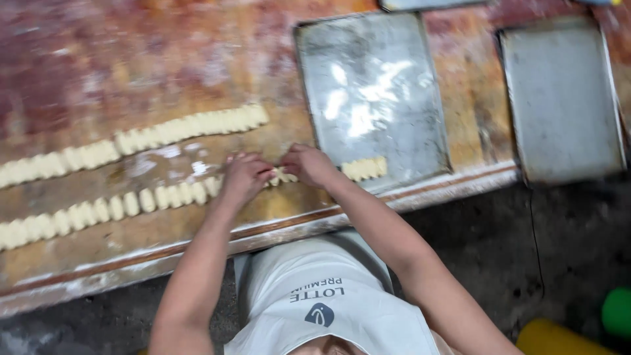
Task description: Picking up small shaped dough pieces from a work table and arranging them in rows on metal baking trays.
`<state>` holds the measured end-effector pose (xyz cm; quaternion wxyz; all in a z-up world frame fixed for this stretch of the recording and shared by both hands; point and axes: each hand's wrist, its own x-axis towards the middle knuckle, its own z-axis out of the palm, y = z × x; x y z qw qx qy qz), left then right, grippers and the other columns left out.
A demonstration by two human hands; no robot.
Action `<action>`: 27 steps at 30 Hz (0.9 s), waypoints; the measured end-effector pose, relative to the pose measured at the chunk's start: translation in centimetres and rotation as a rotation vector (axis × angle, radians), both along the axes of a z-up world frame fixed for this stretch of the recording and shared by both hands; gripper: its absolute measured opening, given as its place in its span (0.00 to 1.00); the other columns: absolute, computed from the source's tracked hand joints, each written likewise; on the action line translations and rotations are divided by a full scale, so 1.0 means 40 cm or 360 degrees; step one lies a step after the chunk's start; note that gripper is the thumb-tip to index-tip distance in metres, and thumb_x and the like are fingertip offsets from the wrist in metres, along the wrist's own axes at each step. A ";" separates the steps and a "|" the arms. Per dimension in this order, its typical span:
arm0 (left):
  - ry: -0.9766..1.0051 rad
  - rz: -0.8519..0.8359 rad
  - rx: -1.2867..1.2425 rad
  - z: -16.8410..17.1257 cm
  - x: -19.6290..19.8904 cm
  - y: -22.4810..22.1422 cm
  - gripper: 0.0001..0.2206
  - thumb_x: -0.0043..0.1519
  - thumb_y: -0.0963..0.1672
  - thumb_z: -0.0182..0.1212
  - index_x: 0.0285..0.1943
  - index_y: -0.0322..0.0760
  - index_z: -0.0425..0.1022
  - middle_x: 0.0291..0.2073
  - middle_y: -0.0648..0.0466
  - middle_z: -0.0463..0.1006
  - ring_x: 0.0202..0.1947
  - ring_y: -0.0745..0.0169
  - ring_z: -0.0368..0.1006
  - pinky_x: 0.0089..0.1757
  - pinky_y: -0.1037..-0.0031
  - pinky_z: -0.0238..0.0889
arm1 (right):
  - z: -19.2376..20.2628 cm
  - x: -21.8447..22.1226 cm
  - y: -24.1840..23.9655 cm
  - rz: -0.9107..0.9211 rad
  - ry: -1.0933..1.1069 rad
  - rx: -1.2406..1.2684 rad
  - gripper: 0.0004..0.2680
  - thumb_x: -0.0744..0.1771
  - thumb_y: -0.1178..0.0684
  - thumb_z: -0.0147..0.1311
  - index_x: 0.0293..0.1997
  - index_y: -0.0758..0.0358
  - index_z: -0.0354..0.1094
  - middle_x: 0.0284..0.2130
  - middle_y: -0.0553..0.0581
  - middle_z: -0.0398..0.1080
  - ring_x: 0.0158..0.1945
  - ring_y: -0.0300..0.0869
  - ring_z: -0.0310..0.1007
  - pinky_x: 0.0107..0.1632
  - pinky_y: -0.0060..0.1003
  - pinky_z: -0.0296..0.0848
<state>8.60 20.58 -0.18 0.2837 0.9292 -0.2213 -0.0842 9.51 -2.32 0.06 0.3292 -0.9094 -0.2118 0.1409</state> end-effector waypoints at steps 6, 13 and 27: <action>-0.0480 -0.0135 -0.0374 0.067 0.012 -0.306 0.10 0.62 0.54 0.60 0.35 0.54 0.81 0.32 0.61 0.77 0.38 0.55 0.71 0.43 0.65 0.58 | 0.102 -0.006 -0.355 -0.0090 -0.0056 0.0091 0.05 0.64 0.43 0.59 0.38 0.45 0.72 0.38 0.48 0.70 0.47 0.51 0.74 0.49 0.44 0.74; -0.0269 -0.0192 -0.0434 0.027 0.025 -0.792 0.07 0.56 0.52 0.66 0.36 0.54 0.82 0.31 0.60 0.77 0.39 0.54 0.70 0.45 0.64 0.57 | 0.117 0.004 -0.798 -0.0121 0.0123 -0.0078 0.05 0.63 0.45 0.62 0.35 0.49 0.74 0.34 0.52 0.71 0.45 0.55 0.74 0.48 0.48 0.73; 0.0250 -0.0078 0.0106 0.044 0.013 -0.828 0.11 0.61 0.54 0.59 0.42 0.55 0.83 0.36 0.57 0.81 0.46 0.52 0.73 0.51 0.61 0.58 | 0.124 0.002 -0.788 -0.0017 0.0237 -0.0498 0.07 0.66 0.41 0.55 0.41 0.44 0.77 0.38 0.53 0.74 0.48 0.53 0.75 0.50 0.47 0.74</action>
